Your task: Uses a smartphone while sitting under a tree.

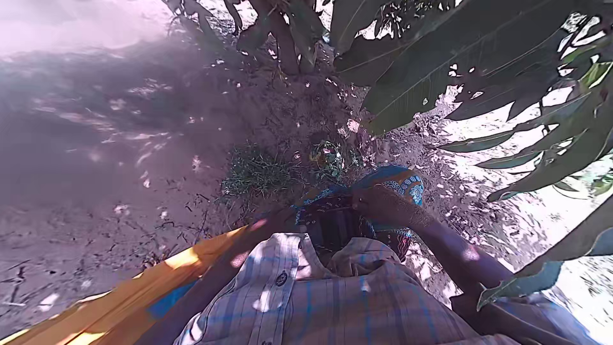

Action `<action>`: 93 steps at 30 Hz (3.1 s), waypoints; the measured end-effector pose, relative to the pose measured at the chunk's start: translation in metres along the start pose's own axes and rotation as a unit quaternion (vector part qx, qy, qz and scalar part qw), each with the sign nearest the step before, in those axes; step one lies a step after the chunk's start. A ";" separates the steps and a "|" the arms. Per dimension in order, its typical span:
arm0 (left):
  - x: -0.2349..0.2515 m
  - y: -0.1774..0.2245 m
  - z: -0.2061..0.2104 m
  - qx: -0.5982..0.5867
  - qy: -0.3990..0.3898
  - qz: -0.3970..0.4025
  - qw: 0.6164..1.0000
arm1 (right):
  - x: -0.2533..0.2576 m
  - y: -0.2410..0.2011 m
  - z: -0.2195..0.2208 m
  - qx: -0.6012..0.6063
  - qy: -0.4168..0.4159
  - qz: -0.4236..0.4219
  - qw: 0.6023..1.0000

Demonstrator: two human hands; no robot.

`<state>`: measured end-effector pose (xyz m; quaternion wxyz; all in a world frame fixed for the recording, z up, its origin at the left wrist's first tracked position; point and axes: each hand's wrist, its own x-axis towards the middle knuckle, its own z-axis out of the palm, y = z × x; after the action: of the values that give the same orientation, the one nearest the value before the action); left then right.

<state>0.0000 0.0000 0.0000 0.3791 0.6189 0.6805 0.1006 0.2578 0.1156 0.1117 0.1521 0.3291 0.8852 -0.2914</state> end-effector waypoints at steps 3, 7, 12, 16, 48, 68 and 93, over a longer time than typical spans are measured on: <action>-0.010 0.014 -0.016 0.032 -0.021 -0.024 0.999 | 0.004 0.005 0.008 0.033 -0.021 0.002 0.999; -0.009 0.012 -0.023 0.038 -0.069 -0.035 0.996 | 0.006 0.014 0.010 0.090 -0.066 -0.049 0.993; -0.021 0.004 -0.015 -0.055 -0.001 -0.020 0.998 | 0.012 0.033 0.013 0.149 -0.110 -0.127 0.974; -0.013 -0.009 -0.012 -0.079 -0.002 -0.023 0.997 | 0.005 0.015 0.002 0.100 -0.064 -0.098 0.988; -0.064 0.042 -0.050 -0.473 0.320 0.082 0.817 | 0.060 -0.079 -0.016 0.500 0.259 -0.167 0.810; -0.069 -0.046 -0.044 -0.725 0.341 0.144 0.582 | 0.186 -0.135 0.062 0.580 0.144 -0.273 0.753; -0.067 -0.043 -0.035 -0.697 0.333 0.163 0.614 | 0.172 -0.127 0.061 0.597 0.120 -0.245 0.755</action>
<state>-0.0592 -0.0592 0.0241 0.4210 0.1928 0.3728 0.8041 0.0502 0.0851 0.0373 -0.2592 0.1569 0.5931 -0.7460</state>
